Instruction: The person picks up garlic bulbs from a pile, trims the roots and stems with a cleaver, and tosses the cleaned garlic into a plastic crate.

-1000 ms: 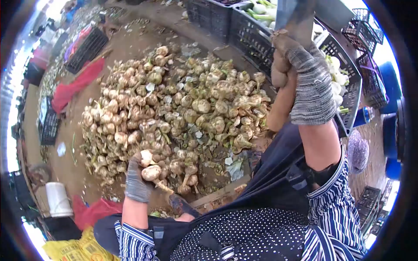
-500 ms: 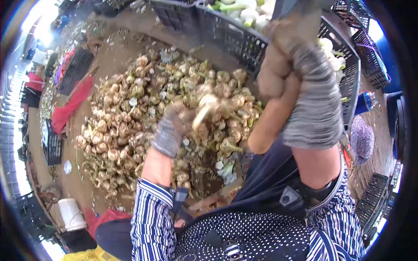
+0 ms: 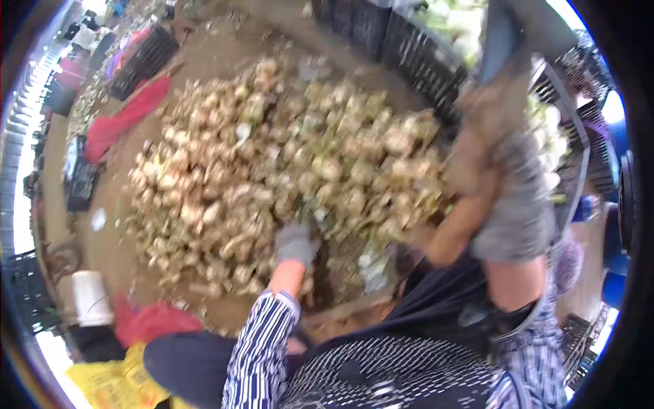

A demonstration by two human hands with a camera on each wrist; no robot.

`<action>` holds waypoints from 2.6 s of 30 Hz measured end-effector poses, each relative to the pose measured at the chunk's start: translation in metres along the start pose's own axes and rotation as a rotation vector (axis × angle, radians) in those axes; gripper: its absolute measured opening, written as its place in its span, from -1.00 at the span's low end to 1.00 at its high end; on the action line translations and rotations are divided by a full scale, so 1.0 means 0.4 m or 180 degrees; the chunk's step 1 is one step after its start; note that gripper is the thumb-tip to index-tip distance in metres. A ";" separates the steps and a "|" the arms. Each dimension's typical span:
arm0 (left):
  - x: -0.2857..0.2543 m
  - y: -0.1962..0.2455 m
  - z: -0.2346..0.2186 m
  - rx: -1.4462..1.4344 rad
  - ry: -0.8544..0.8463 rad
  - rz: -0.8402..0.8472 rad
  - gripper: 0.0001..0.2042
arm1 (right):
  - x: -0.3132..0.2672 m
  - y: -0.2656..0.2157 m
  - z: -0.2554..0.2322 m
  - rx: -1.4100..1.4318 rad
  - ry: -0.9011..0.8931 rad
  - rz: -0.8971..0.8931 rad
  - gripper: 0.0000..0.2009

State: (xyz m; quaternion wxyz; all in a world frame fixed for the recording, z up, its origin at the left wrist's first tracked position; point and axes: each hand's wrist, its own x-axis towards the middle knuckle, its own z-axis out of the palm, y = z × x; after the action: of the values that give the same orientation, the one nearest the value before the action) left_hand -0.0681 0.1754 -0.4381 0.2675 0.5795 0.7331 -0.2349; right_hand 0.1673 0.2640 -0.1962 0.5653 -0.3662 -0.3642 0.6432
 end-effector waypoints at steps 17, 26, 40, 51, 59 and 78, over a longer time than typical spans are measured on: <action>-0.152 -0.168 -0.207 -0.6762 0.0192 0.0968 -0.75 | -0.005 0.079 0.154 -0.1498 -0.0392 0.0237 -0.78; -0.429 -0.209 -0.350 -0.6337 0.0273 0.1630 -0.44 | -0.119 0.121 0.211 -0.4286 -0.2496 -0.1783 -0.82; -0.492 -0.226 -0.282 -0.5858 0.2809 0.0974 -0.72 | -0.110 0.224 0.210 -0.4769 -0.2514 -0.0160 -0.82; -0.432 -0.229 -0.231 -0.6823 0.1473 0.1196 -0.47 | -0.114 0.211 0.222 -0.3818 -0.2210 -0.0653 -0.86; -0.456 -0.198 -0.243 -0.6631 0.1255 0.0767 -0.43 | -0.111 0.221 0.202 -0.3700 -0.2098 -0.0692 -0.86; -0.451 -0.194 -0.149 -0.6755 0.0720 0.2098 -0.52 | -0.146 0.199 0.203 -0.4800 -0.3517 -0.3105 -0.71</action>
State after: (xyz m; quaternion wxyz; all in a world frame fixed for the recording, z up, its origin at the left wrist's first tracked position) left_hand -0.1176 0.0668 -0.2709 0.6077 0.2415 0.3927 0.6467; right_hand 0.0644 0.1938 -0.2252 0.1442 -0.0929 -0.9847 0.0307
